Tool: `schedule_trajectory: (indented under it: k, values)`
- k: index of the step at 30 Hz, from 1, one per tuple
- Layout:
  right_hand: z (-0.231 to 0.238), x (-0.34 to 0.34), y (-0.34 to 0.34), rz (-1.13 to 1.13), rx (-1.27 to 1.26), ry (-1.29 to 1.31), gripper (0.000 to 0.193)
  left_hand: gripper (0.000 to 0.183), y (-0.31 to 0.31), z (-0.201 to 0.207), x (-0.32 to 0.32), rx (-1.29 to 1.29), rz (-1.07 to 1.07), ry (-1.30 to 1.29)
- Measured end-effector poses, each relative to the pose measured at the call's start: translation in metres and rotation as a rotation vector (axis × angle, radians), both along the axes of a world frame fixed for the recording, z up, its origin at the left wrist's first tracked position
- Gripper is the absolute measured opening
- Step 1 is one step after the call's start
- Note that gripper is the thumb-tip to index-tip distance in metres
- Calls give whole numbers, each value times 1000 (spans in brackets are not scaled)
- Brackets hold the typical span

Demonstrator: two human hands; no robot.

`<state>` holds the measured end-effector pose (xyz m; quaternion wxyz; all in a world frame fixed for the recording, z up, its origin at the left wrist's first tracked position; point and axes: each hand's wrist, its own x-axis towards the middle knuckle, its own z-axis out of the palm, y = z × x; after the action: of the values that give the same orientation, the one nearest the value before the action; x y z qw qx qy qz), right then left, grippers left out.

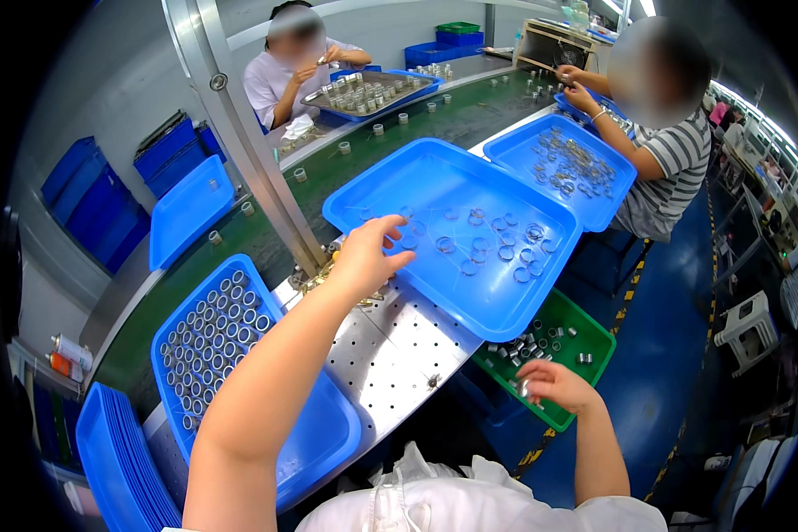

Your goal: The person picks up small cylindrical metal components from a blue tray and inserts a thin wire into them. They manipulate the wire and component by hand, then place the assembled unit into a separate blue tray. The process is repeated for multiple units.

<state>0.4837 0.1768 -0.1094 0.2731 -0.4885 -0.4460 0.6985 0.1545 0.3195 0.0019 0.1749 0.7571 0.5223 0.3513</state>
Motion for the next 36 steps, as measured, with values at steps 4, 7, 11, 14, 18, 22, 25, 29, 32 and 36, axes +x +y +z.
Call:
schedule_trajectory:
  k: [4,7,11,14,18,22,25,29,32,36]
  values:
    - [-125,54,12,-285,203,-609,29,26,-34,21,-26,-64,-64,-65]
    - [-181,59,25,-266,328,-943,37,19,-77,28,-65,-137,-79,-81]
    - [-222,66,38,-467,514,-1055,39,14,-153,35,-126,-164,-75,-56]
    - [-148,42,41,-115,331,-1015,21,10,-210,36,-172,-168,47,-33]
    - [47,-30,25,808,108,-956,20,10,-259,19,-224,-70,308,-71]
    - [175,-145,15,1226,575,-343,16,13,-276,-4,-245,103,523,-53]
    - [202,-245,51,1347,932,-293,15,17,-282,-14,-249,190,543,24]
    - [190,-395,128,1184,1209,-306,14,20,-276,-22,-242,222,453,51]
    - [150,-491,204,833,1403,-506,18,19,-274,-20,-244,245,431,51]
    - [92,-563,259,503,1566,-737,15,19,-276,-23,-245,193,364,58]
